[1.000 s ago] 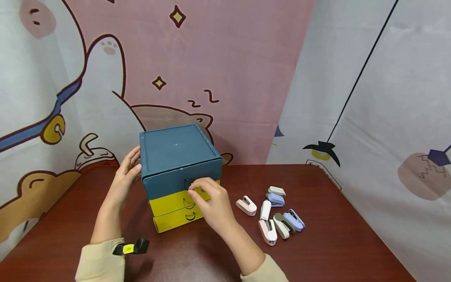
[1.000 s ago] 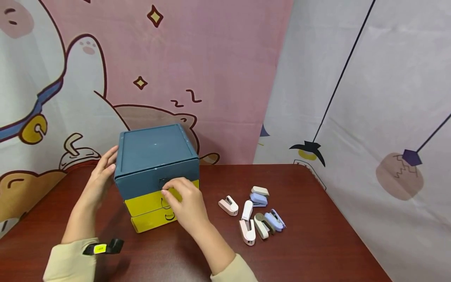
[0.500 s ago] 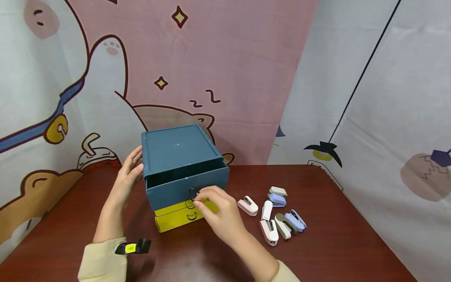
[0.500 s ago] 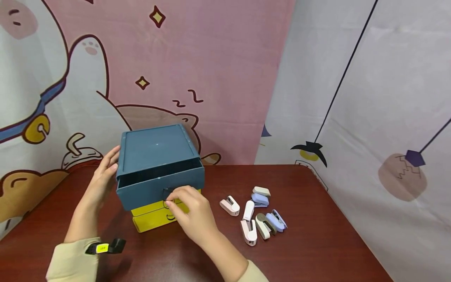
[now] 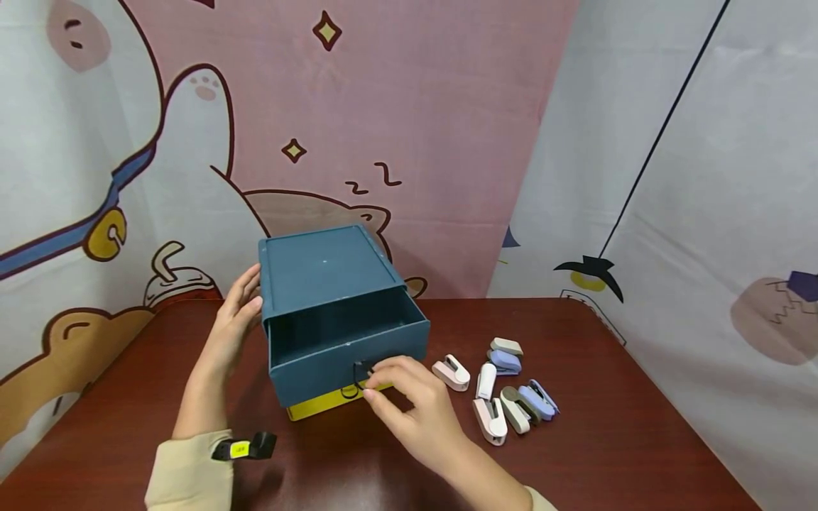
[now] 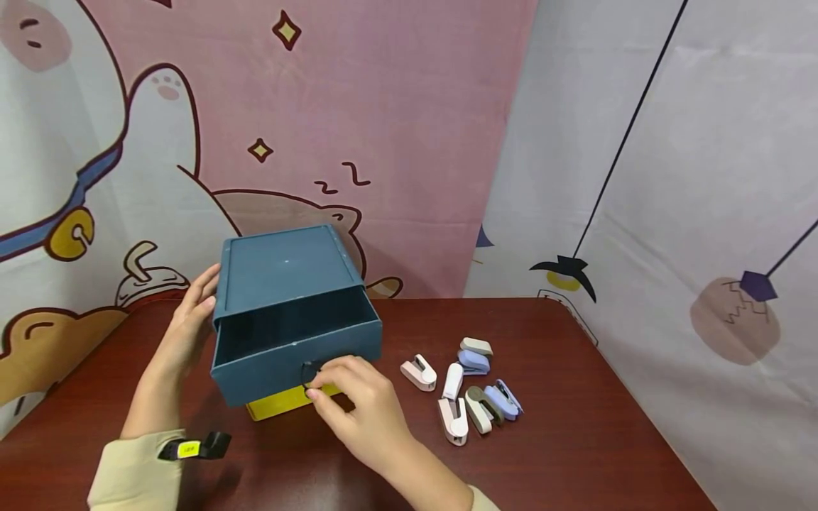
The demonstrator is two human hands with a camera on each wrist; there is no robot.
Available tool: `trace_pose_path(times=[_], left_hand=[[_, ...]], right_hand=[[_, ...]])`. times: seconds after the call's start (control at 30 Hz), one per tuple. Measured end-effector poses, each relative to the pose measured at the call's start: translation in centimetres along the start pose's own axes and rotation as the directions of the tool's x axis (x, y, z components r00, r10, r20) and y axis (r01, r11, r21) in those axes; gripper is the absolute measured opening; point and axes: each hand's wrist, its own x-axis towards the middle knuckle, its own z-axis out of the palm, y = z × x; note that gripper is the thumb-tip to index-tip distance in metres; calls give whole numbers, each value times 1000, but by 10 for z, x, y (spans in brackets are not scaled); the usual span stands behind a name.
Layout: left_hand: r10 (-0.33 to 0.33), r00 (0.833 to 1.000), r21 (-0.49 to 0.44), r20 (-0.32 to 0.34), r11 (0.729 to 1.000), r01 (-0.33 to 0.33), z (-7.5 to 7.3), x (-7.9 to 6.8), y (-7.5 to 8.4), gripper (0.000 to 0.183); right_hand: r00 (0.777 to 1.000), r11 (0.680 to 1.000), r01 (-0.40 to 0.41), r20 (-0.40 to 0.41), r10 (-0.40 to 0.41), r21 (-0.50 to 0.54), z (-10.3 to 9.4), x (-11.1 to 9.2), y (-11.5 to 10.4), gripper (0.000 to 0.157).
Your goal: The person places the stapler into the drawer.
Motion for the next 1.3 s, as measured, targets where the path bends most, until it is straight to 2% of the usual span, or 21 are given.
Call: trace_pose_path(times=[0.23, 0.73, 1.0, 1.3], left_hand=[[6, 1000, -2, 9, 1000, -6, -1, 1, -2, 58], [19, 1000, 29, 2, 999, -19, 0, 1, -4, 57], [18, 1000, 11, -12, 1000, -18, 2, 0, 0, 57], [20, 1000, 27, -18, 999, -20, 1, 1, -2, 58]], right_hand=[[1000, 1000, 24, 16, -24, -3, -7, -7, -7, 3], [991, 991, 133, 19, -133, -1, -19, -14, -22, 9], [988, 988, 151, 31, -150, -15, -23, -16, -27, 11], [990, 992, 126, 69, -125, -12, -26, -17, -25, 8]])
